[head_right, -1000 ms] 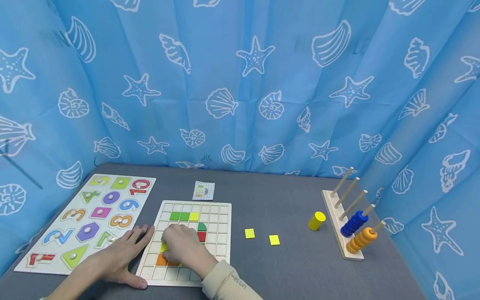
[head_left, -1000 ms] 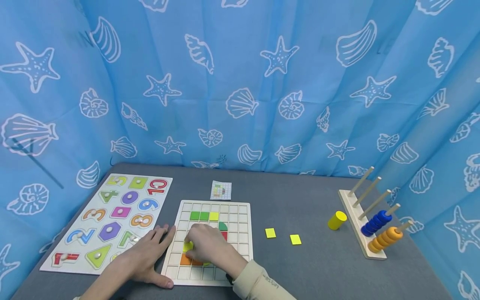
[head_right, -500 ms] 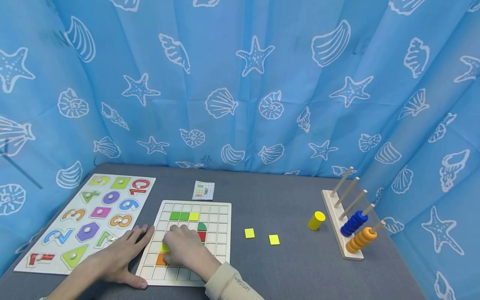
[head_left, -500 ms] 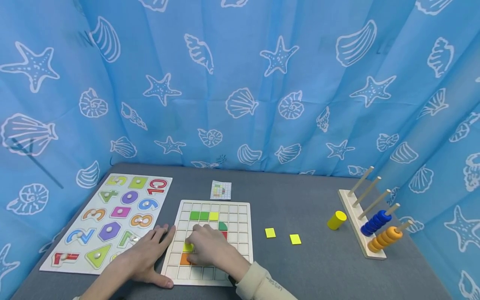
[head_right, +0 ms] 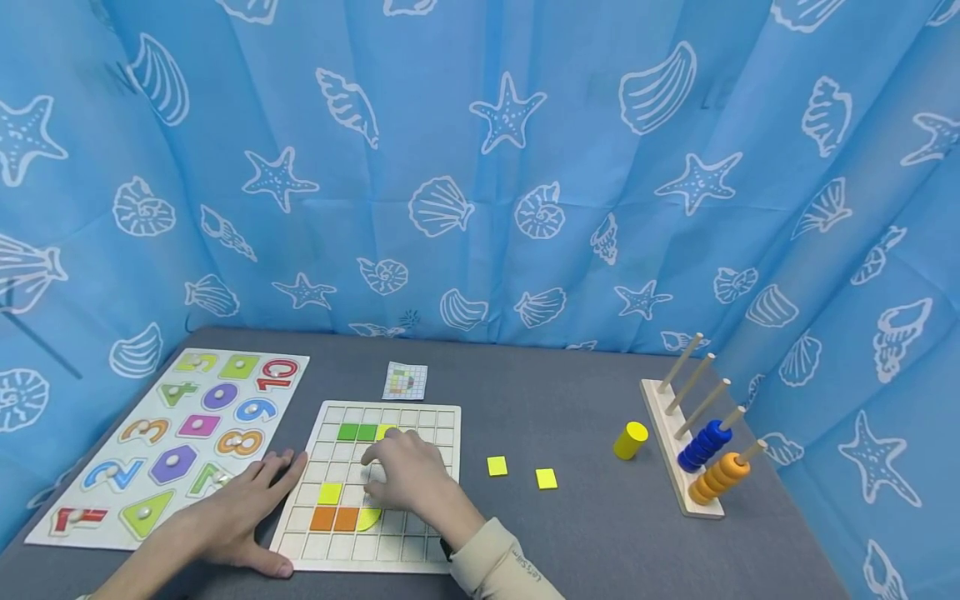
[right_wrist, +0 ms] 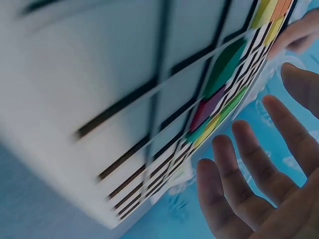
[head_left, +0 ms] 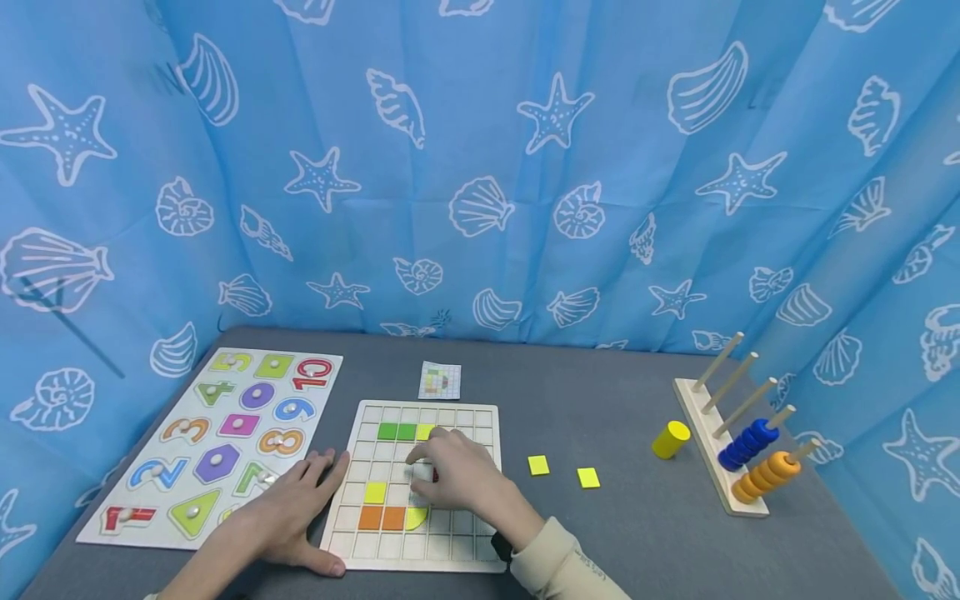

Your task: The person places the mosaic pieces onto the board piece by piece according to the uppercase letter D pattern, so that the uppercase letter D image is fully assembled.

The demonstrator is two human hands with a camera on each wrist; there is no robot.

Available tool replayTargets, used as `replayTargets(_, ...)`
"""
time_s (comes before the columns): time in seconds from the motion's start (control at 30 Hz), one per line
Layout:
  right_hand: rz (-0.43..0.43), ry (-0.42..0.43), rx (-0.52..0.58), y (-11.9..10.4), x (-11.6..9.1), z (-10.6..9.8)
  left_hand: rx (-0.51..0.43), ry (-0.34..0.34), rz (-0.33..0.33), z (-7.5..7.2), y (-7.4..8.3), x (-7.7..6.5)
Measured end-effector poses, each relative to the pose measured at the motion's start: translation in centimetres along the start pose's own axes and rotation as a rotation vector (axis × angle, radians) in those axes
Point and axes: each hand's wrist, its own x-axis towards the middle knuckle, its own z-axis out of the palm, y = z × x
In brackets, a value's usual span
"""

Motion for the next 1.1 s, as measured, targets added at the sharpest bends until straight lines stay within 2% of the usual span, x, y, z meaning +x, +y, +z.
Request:
replayTargets(0.3,0.066,0.043,0.073,3.2,-1.5,-1.3,-0.022,0.005,0.009,0.0,0.0,-0.1)
replayTargets(0.8,0.185,0.083,0.065,8.1,-4.8,-2.1,-0.017,-0.004,0.006,-0.1,0.1,-0.1)
replayTargets(1.1,0.290,0.069,0.049,9.5,-5.9,-2.8,-0.022,-0.011,0.006,0.0,-0.1,0.0)
